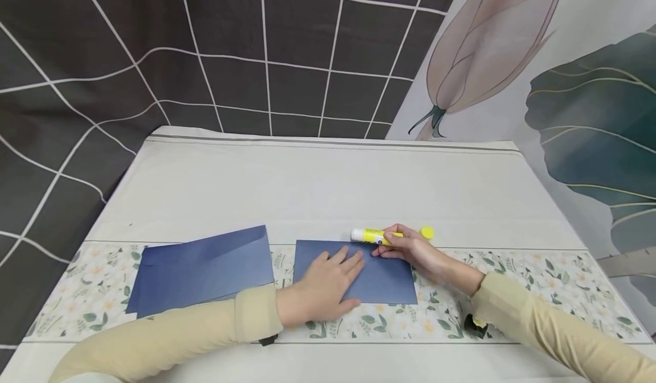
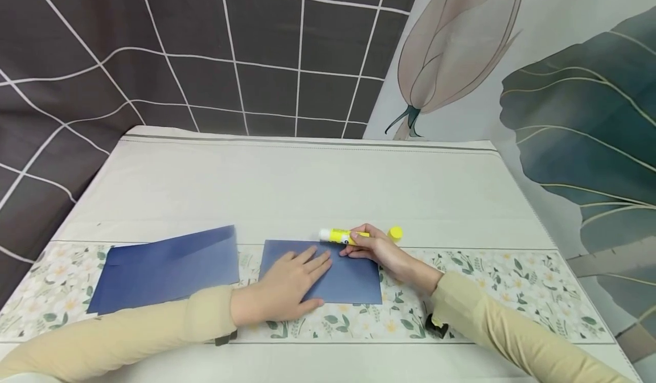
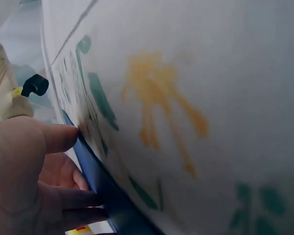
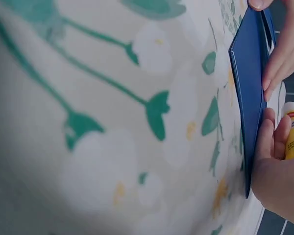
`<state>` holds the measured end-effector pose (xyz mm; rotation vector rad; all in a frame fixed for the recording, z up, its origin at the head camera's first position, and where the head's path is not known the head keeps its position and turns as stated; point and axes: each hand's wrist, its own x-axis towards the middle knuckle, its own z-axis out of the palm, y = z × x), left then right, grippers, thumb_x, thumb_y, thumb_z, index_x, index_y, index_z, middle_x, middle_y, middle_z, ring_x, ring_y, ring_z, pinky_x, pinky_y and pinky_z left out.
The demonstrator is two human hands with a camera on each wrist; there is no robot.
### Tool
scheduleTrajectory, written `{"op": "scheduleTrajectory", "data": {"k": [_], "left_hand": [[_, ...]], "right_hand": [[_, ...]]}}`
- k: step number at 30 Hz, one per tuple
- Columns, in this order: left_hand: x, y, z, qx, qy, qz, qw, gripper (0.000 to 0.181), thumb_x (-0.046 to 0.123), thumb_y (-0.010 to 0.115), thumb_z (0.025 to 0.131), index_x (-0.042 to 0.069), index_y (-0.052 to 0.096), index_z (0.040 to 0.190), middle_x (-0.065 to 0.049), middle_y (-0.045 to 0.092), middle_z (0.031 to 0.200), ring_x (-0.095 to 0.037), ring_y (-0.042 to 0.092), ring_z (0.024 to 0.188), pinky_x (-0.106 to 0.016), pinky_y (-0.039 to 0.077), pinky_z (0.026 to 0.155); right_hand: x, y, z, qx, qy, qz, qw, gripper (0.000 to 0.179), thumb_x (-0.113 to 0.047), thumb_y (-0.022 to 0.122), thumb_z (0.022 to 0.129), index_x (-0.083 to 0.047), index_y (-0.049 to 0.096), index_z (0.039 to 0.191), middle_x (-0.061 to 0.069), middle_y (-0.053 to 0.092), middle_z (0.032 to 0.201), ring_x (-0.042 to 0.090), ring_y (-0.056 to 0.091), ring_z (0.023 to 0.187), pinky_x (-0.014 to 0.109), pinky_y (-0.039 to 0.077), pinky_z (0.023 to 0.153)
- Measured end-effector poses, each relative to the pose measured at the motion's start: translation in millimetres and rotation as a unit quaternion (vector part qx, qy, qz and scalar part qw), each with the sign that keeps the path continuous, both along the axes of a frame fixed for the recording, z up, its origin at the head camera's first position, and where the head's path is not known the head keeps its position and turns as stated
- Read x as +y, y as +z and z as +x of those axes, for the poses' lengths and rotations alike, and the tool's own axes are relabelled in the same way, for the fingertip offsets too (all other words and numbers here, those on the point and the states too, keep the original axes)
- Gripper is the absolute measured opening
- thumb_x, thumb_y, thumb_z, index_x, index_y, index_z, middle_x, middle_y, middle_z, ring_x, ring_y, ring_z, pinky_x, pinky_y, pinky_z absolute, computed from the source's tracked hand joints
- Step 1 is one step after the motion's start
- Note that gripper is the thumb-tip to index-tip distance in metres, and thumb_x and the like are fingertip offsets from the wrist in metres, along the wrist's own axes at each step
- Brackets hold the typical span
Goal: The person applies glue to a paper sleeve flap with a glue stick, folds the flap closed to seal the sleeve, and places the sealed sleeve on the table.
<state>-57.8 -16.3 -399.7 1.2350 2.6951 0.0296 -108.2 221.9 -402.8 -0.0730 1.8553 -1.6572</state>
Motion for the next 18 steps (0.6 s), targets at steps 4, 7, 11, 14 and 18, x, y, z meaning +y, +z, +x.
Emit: {"op": "scheduleTrajectory", "data": {"k": [4,7,11,14,18], "left_hand": [[1.3,-2.6,2.8,0.006,0.003,0.005,1.0000,0.068,0.052,0.047,0.095,0.010,0.037,0.148,-0.006,0.034,0.155,-0.029,0.033,0.143,-0.045,0.042,0.106],[1.0,-3.2,2.5,0.001,0.006,0.007,1.0000,0.068,0.051,0.048,0.095,0.011,0.036,0.149,-0.005,0.033,0.156,-0.029,0.032,0.144,-0.045,0.042,0.106],[-3.2,2.2,-3.1,-0.030,0.009,0.005,0.9995,0.065,0.048,0.051,0.095,0.014,0.037,0.149,-0.002,0.032,0.156,-0.026,0.031,0.144,-0.046,0.040,0.109],[-11.4,8.8,-12.0,-0.058,0.033,0.020,0.9976,0.066,0.045,0.058,0.092,0.012,0.040,0.146,-0.003,0.037,0.154,-0.027,0.034,0.143,-0.049,0.036,0.111],[-26.6,13.4,-28.1,-0.056,0.087,0.048,0.9935,0.079,0.047,0.073,0.079,0.005,0.047,0.141,-0.011,0.051,0.142,-0.030,0.048,0.130,-0.049,0.041,0.106]], "right_hand": [[-0.6,-0.1,-0.1,-0.008,-0.019,-0.004,0.9998,0.033,-0.025,0.041,0.103,0.002,0.037,0.123,-0.002,0.069,0.096,0.006,0.067,0.096,0.019,0.051,0.091],[-0.1,0.1,0.7,-0.008,-0.026,-0.003,0.9996,0.033,-0.025,0.041,0.103,0.001,0.037,0.122,-0.002,0.070,0.096,0.006,0.067,0.096,0.019,0.051,0.091],[2.2,-0.8,1.7,-0.007,-0.026,-0.012,0.9996,0.031,-0.027,0.041,0.103,-0.001,0.038,0.119,-0.001,0.070,0.097,0.007,0.066,0.097,0.019,0.051,0.092],[5.2,-1.1,2.2,-0.007,-0.030,-0.030,0.9991,0.027,-0.027,0.042,0.103,-0.003,0.039,0.116,-0.002,0.070,0.096,0.007,0.067,0.096,0.019,0.051,0.091],[10.2,-0.2,3.0,-0.008,-0.042,-0.048,0.9979,0.023,-0.025,0.042,0.103,-0.006,0.039,0.114,-0.002,0.070,0.094,0.008,0.067,0.095,0.019,0.051,0.091]]}}
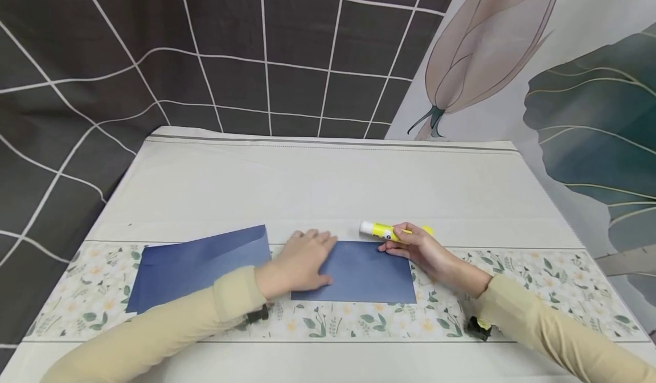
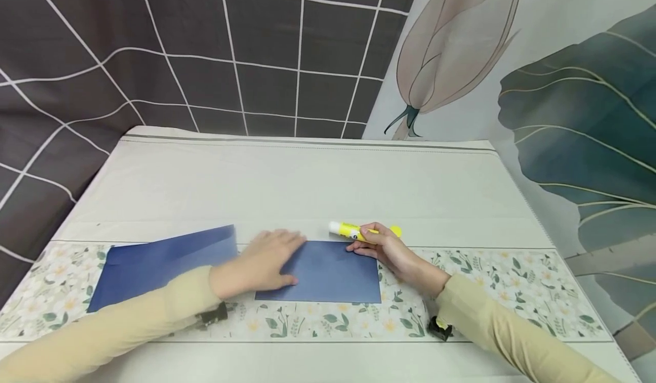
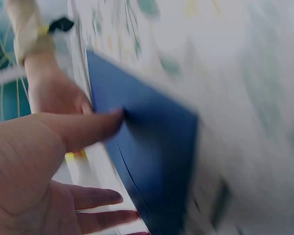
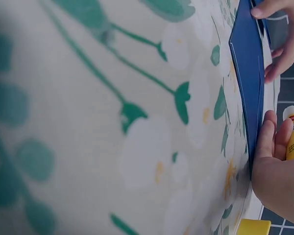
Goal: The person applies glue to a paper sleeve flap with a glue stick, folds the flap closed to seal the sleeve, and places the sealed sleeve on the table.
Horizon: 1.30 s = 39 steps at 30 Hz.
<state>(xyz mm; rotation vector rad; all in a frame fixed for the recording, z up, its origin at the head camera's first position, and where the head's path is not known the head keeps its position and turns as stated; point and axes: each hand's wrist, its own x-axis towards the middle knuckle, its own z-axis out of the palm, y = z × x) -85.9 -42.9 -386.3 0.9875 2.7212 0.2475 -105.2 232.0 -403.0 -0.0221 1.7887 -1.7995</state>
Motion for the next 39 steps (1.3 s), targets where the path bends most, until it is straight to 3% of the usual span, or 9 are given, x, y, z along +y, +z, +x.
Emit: {"op": "scheduleTrajectory", "data": {"k": [3,6,12,16,21,25,27,31,39], "left_hand": [[-9.3,-1.3,-12.2,0.005,0.011,0.030,0.9995,0.083,0.050,0.081,0.069,0.005,0.053,0.134,-0.009,0.059,0.121,-0.024,0.054,0.111,-0.041,0.047,0.091],[-13.4,-5.1,-22.7,-0.014,0.003,0.069,0.9975,0.080,0.050,0.085,0.063,0.009,0.058,0.126,-0.005,0.058,0.106,-0.020,0.052,0.100,-0.038,0.045,0.083],[-13.7,-6.9,-37.2,-0.065,0.016,0.075,0.9950,0.085,0.050,0.089,0.054,0.013,0.057,0.124,-0.003,0.059,0.104,-0.020,0.050,0.099,-0.038,0.039,0.083],[-14.4,-4.5,-41.8,-0.097,0.023,0.078,0.9919,0.083,0.046,0.091,0.053,0.010,0.060,0.120,-0.004,0.057,0.101,-0.019,0.048,0.095,-0.036,0.040,0.084],[-20.4,-0.3,-46.6,-0.161,0.023,0.133,0.9777,0.060,0.033,0.086,0.069,0.005,0.061,0.115,-0.006,0.062,0.104,-0.020,0.057,0.096,-0.036,0.048,0.090],[-29.3,1.4,-49.3,-0.219,0.018,0.174,0.9599,0.031,0.022,0.063,0.093,0.003,0.061,0.117,-0.009,0.067,0.110,-0.021,0.063,0.102,-0.037,0.050,0.093],[-34.5,2.5,-49.2,-0.234,0.013,0.185,0.9544,0.027,0.018,0.052,0.099,0.002,0.062,0.119,-0.010,0.067,0.113,-0.021,0.063,0.104,-0.036,0.050,0.093],[-50.2,10.4,-46.0,-0.232,0.020,0.200,0.9517,0.028,0.015,0.044,0.102,0.002,0.063,0.119,-0.012,0.067,0.115,-0.024,0.063,0.107,-0.039,0.050,0.094],[-108.5,38.2,-44.6,-0.176,0.072,0.200,0.9610,0.026,0.012,0.047,0.100,0.001,0.067,0.113,-0.014,0.069,0.112,-0.031,0.062,0.109,-0.049,0.047,0.098]], "right_hand": [[1.6,1.1,0.1,-0.001,-0.006,-0.008,0.9999,0.021,-0.025,0.042,0.103,-0.007,0.040,0.112,-0.002,0.070,0.092,0.008,0.068,0.095,0.020,0.051,0.091],[1.3,2.5,0.9,0.002,-0.010,-0.014,0.9999,0.019,-0.026,0.042,0.103,-0.008,0.041,0.110,-0.002,0.070,0.092,0.009,0.068,0.096,0.020,0.051,0.092],[-0.5,5.4,4.7,0.002,-0.016,-0.051,0.9986,0.016,-0.025,0.041,0.104,-0.009,0.041,0.107,0.000,0.070,0.093,0.010,0.068,0.096,0.021,0.052,0.092],[-0.7,10.4,7.1,0.019,-0.014,-0.079,0.9966,0.013,-0.021,0.039,0.104,-0.010,0.041,0.108,-0.002,0.067,0.090,0.010,0.067,0.090,0.022,0.054,0.086],[2.7,18.3,10.3,0.059,-0.004,-0.074,0.9956,0.011,-0.020,0.037,0.104,-0.013,0.044,0.108,-0.005,0.064,0.088,0.008,0.062,0.081,0.021,0.052,0.075],[6.9,23.6,13.9,0.074,0.002,-0.083,0.9937,0.011,-0.020,0.035,0.105,-0.014,0.045,0.107,-0.006,0.064,0.089,0.007,0.059,0.079,0.021,0.051,0.072],[9.8,25.1,15.7,0.080,0.002,-0.092,0.9925,0.013,-0.019,0.034,0.105,-0.015,0.045,0.108,-0.007,0.063,0.089,0.007,0.059,0.078,0.021,0.051,0.072],[15.5,26.6,19.3,0.088,0.003,-0.105,0.9906,0.016,-0.018,0.031,0.105,-0.015,0.046,0.110,-0.007,0.063,0.091,0.006,0.059,0.079,0.021,0.051,0.074],[27.6,22.2,29.7,0.101,0.011,-0.099,0.9899,0.019,-0.018,0.027,0.106,-0.015,0.046,0.108,-0.009,0.063,0.093,0.004,0.057,0.075,0.020,0.049,0.070]]}}
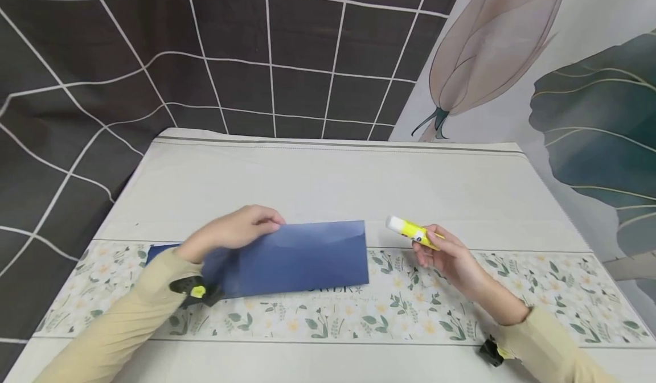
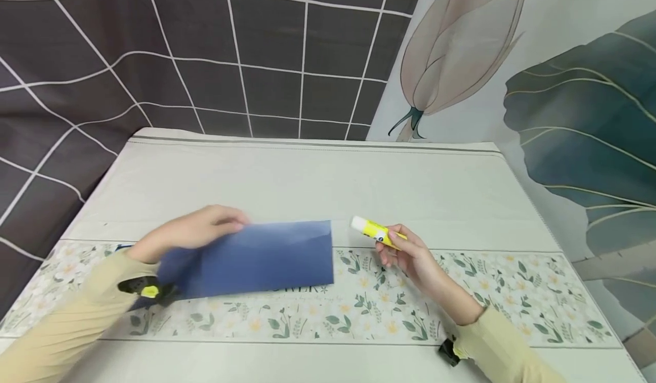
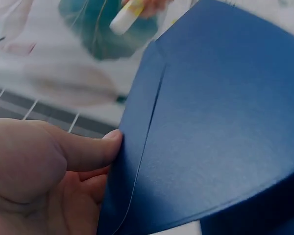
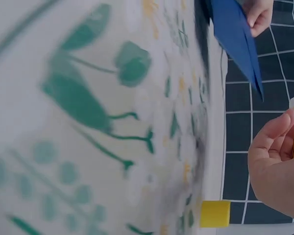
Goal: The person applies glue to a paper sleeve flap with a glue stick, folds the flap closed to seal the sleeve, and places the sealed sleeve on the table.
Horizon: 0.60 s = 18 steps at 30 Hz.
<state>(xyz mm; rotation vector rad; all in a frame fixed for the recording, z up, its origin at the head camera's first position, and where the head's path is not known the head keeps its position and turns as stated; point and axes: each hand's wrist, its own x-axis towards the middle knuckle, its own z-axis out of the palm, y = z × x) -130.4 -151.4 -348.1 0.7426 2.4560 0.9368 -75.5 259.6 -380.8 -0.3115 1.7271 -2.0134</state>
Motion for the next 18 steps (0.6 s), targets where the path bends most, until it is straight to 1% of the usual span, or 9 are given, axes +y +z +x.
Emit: {"op": "scheduleTrajectory", "data": {"k": [4,6,8,11,13,15,18], "left_hand": [[-32.7,10.7,-0.9,0.018,0.031,-0.004,0.9994,0.026,0.012,0.048,0.100,0.000,0.067,0.113,-0.016,0.069,0.112,-0.033,0.062,0.109,-0.051,0.046,0.097],[-49.0,13.8,0.3,0.026,0.053,-0.010,0.9982,0.026,0.012,0.048,0.100,0.000,0.067,0.112,-0.016,0.069,0.112,-0.032,0.062,0.108,-0.050,0.047,0.094],[-63.8,14.3,1.4,0.033,0.072,-0.022,0.9966,0.025,0.012,0.049,0.100,0.001,0.067,0.112,-0.016,0.068,0.112,-0.031,0.061,0.107,-0.049,0.047,0.092],[-84.3,10.0,2.6,0.034,0.091,-0.041,0.9944,0.023,0.012,0.049,0.100,0.002,0.066,0.111,-0.015,0.068,0.109,-0.028,0.061,0.103,-0.046,0.048,0.087],[-96.1,5.6,3.9,0.030,0.093,-0.047,0.9941,0.022,0.012,0.049,0.100,0.003,0.066,0.109,-0.013,0.068,0.106,-0.025,0.060,0.099,-0.042,0.048,0.084],[-107.0,-0.7,5.3,0.018,0.092,-0.045,0.9946,0.022,0.012,0.049,0.100,0.002,0.066,0.109,-0.011,0.068,0.103,-0.020,0.059,0.095,-0.036,0.049,0.080],[-120.4,-8.5,9.3,-0.002,0.096,-0.048,0.9943,0.022,0.013,0.049,0.100,0.002,0.065,0.110,-0.010,0.068,0.104,-0.010,0.056,0.091,-0.026,0.047,0.076]], "right_hand": [[2.9,-3.3,4.8,0.002,0.001,0.007,1.0000,0.021,-0.018,0.025,0.106,-0.016,0.045,0.103,-0.009,0.063,0.091,0.003,0.055,0.071,0.019,0.047,0.066],[3.6,-4.1,6.2,0.003,0.004,0.001,1.0000,0.022,-0.017,0.024,0.106,-0.017,0.046,0.103,-0.009,0.063,0.091,0.003,0.055,0.071,0.018,0.046,0.066],[5.2,-3.8,8.0,0.006,0.005,-0.008,0.9999,0.023,-0.016,0.024,0.106,-0.017,0.046,0.104,-0.009,0.063,0.092,0.003,0.055,0.072,0.018,0.046,0.066],[7.2,-0.7,9.9,0.013,0.000,-0.018,0.9998,0.023,-0.015,0.023,0.106,-0.017,0.047,0.107,-0.008,0.064,0.094,0.002,0.055,0.074,0.017,0.046,0.067],[8.1,1.6,10.7,0.015,-0.008,-0.018,0.9997,0.024,-0.016,0.023,0.106,-0.018,0.047,0.109,-0.009,0.064,0.095,0.002,0.055,0.074,0.017,0.046,0.067],[8.2,3.2,11.4,0.016,-0.014,-0.016,0.9997,0.024,-0.015,0.024,0.106,-0.018,0.047,0.110,-0.009,0.064,0.095,0.002,0.054,0.074,0.017,0.046,0.067],[7.4,4.1,12.5,0.019,-0.011,-0.012,0.9997,0.024,-0.015,0.024,0.106,-0.018,0.047,0.110,-0.009,0.063,0.095,0.002,0.054,0.073,0.017,0.046,0.066]]}}
